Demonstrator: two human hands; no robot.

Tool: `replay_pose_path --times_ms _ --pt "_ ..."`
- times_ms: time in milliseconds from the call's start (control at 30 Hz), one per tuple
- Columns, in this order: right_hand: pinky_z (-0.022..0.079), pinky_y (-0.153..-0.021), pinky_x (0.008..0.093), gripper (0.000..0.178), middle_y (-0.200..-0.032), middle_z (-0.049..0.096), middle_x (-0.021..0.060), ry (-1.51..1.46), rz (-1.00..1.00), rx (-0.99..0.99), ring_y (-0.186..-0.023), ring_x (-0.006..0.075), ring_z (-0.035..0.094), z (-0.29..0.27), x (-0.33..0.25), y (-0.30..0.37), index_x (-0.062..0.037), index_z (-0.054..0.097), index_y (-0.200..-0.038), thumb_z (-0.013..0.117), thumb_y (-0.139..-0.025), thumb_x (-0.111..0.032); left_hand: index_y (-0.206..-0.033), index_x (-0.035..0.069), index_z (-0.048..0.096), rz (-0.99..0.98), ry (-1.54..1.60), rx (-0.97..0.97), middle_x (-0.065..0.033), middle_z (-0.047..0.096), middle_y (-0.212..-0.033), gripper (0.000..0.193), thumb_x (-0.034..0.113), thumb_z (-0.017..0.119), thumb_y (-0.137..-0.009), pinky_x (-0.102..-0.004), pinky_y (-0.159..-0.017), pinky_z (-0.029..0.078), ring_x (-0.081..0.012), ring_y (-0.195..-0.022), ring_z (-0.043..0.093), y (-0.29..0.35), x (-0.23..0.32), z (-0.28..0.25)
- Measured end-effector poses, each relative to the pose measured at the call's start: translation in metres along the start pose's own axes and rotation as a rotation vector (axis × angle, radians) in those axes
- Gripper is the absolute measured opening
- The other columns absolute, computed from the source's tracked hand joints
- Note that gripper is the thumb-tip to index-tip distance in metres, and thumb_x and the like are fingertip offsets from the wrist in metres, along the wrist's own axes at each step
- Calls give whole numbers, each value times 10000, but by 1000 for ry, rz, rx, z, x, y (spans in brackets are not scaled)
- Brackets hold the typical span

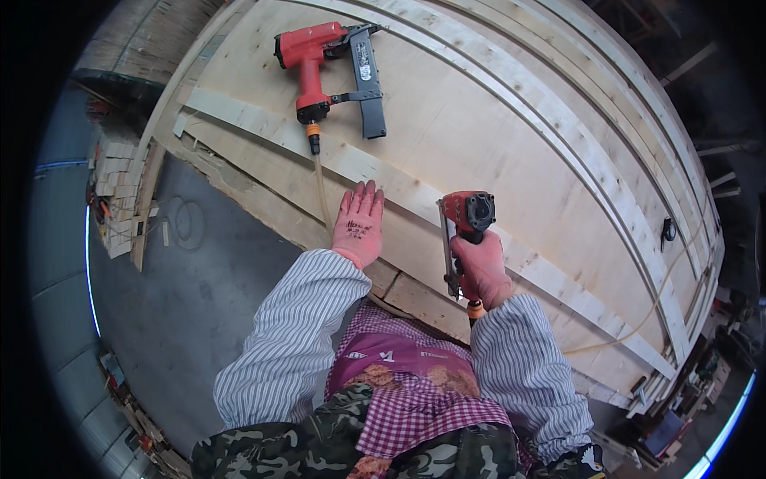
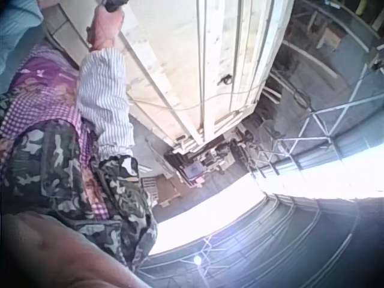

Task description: The person assembles a wooden structure by positioning planks on a workbench, tapping them with a hammer, and securing them with a pneumatic nail gun. They repeatedly adjust and fasten multiple planks to form a frame.

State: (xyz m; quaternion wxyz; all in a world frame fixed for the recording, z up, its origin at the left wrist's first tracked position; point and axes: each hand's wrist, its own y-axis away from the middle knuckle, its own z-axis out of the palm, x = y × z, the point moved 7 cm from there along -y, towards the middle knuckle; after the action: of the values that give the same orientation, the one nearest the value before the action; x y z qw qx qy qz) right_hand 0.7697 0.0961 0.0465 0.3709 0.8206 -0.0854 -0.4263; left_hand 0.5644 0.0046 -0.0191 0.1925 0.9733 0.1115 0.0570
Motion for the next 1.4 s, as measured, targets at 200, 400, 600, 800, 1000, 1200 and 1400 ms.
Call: replay_pose_path --times_ms 200,400,600,800,1000,1200,1400 --pt "469 -529 350 254 -644 616 90 220 180 95 -538 176 582 21 -2 -4 42 634 -843 638 -794 -207 -1464 -25 240 28 -34 -67 -195 194 -1562 664 178 456 -871 -446 -1193 120 -338 -1452 184 -36 -27 8" --pt "512 -587 395 299 -648 646 175 248 135 171 -571 274 657 8 16 4 27 672 -860 632 -772 -256 -1489 -5 211 41 -51 -210 -169 165 -1583 592 163 355 -940 -448 -1198 95 -335 -1461 169 -37 -28 5" --pt "529 -645 399 261 -620 654 158 395 52 246 -654 300 690 4 33 7 4 700 -803 642 -739 -242 -1482 0 227 17 -247 -162 -185 201 -1572 554 175 309 -963 -509 -1185 120 -363 -1444 211 -42 -21 14" --pt "499 -476 349 252 -612 621 102 190 154 212 -494 205 631 16 22 23 19 658 -867 631 -801 -223 -1463 5 261 29 -107 -119 -169 233 -1565 527 149 300 -958 -471 -1190 128 -340 -1442 227 -36 -24 10" --pt "477 -529 325 198 -629 614 79 150 120 208 -563 159 609 45 -36 56 27 648 -855 632 -765 -150 -1422 -11 355 335 113 40 -181 271 -1542 631 217 484 -848 -473 -1190 124 -339 -1447 214 1 -57 -30" --pt "469 -544 335 229 -600 617 73 191 -134 -5 -548 174 619 180 -143 21 4 656 -804 644 -780 -223 -1431 -15 354 78 217 87 -205 267 -1538 688 235 548 -821 -500 -1183 129 -378 -1438 212 14 -234 -33" --pt "484 -607 350 229 -695 641 120 243 99 -102 -602 212 633 295 -229 -52 -13 648 -885 613 -769 -206 -1457 -5 288 25 36 67 -164 218 -1569 635 179 457 -873 -476 -1193 109 -341 -1451 191 -41 -388 -65"
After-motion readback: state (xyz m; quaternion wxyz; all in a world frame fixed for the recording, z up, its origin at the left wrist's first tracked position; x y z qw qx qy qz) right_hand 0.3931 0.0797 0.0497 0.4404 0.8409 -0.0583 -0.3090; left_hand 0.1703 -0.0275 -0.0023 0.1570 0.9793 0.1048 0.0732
